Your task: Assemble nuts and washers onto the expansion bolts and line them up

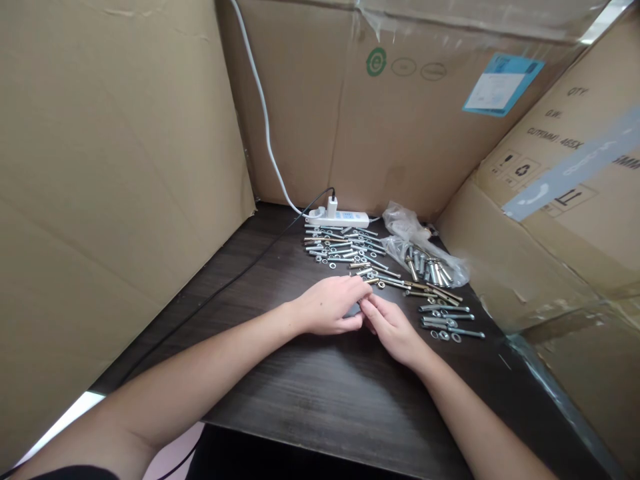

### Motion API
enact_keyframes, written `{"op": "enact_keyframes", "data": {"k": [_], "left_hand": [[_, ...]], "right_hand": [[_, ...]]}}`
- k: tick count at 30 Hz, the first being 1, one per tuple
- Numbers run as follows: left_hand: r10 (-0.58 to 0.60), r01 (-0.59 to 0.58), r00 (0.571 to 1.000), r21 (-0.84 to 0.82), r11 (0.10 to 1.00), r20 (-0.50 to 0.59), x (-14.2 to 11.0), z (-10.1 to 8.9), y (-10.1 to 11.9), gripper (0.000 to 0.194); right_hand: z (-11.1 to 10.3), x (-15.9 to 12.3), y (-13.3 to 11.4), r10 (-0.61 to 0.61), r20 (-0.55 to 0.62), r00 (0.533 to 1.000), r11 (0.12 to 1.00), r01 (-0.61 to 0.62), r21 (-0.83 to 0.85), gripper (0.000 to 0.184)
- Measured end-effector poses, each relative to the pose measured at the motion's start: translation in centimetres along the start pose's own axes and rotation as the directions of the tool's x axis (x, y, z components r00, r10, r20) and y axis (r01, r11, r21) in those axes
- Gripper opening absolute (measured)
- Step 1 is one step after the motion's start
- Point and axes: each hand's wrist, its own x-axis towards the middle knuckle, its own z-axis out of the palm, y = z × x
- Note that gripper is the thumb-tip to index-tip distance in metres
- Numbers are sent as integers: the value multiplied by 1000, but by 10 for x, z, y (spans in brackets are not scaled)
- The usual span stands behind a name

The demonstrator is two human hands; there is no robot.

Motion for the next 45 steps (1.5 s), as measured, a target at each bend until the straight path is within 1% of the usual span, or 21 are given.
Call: {"op": "enact_keyframes", "data": {"k": [2, 4, 6, 10, 12, 14, 16, 17, 19, 20, 22, 24, 26, 28, 30, 32, 34, 36, 40, 45], "left_hand": [[51, -51, 999, -4, 999, 1, -1, -1, -1, 29], [81, -81, 997, 9, 997, 14, -2, -2, -2, 36], [85, -85, 996, 21, 996, 19, -3, -2, -3, 34], [96, -96, 995, 67, 993, 14, -2, 1, -4, 21], [86, -86, 996, 105, 991, 5, -2, 1, -7, 20], [47, -43, 999, 145, 989, -24, -3, -2, -14, 23], [-24, 38, 996, 175, 984, -84, -5, -8, -23, 25], [-65, 86, 991, 182, 979, -119, -7, -11, -28, 27], [-129, 163, 976, 190, 968, -177, -9, -15, -35, 28], [-146, 181, 971, 187, 965, -189, -10, -16, -37, 29], [-143, 172, 975, 171, 970, -168, -10, -14, -37, 29], [-106, 122, 989, 148, 981, -107, -8, -9, -33, 28], [-70, 78, 996, 128, 989, -62, -6, -5, -28, 26], [-57, 63, 997, 114, 991, -58, -5, -3, -24, 25], [-77, 84, 994, 99, 992, -77, -6, -2, -22, 23], [-115, 122, 989, 72, 990, -89, -10, -3, -20, 23], [-136, 139, 989, 42, 989, -64, -15, -4, -18, 21], [-133, 133, 991, 13, 991, -20, -19, -4, -16, 19], [-191, 188, 981, -68, 980, -29, -21, -5, -16, 19], [-176, 174, 984, -79, 982, -25, -19, -3, -19, 16]], "right_hand": [[0, 1, 3, -1, 3, 1000, 1000, 1, 21, 41], [0, 1, 6, -6, 20, 1000, 999, 6, 39, 41], [0, 1, 8, -11, 29, 1000, 999, 10, 45, 41], [-2, 2, 8, -9, 15, 1000, 1000, 9, -1, 39], [-4, 2, 5, -1, 26, 1000, 1000, 2, -26, 36], [-5, 2, 3, 7, 29, 1000, 998, -6, -56, 32], [-6, 2, 1, 21, 28, 999, 991, -17, -131, 27], [-5, 1, 1, 23, 34, 999, 980, -16, -197, 25], [-3, 0, 0, 12, 77, 997, 938, 15, -347, 21], [-2, -1, -1, 5, 106, 994, 911, 39, -411, 19], [1, -2, -2, -7, 151, 988, 868, 81, -491, 16], [3, -3, -5, -5, 165, 986, 850, 91, -520, 14], [2, -4, -7, -5, 167, 986, 845, 94, -527, 14], [-1, -6, -9, -5, 186, 983, 842, 105, -529, 17], [-4, -7, -10, 7, 213, 977, 840, 109, -531, 21], [-6, -8, -10, 24, 225, 974, 847, 100, -523, 18], [-7, -8, -10, 38, 225, 974, 864, 82, -497, 12], [-7, -8, -10, 51, 224, 973, 880, 62, -472, 9], [-6, -7, -12, 68, 193, 979, 886, 30, -462, 9], [-5, -6, -10, 68, 193, 979, 892, 27, -452, 7]]}}
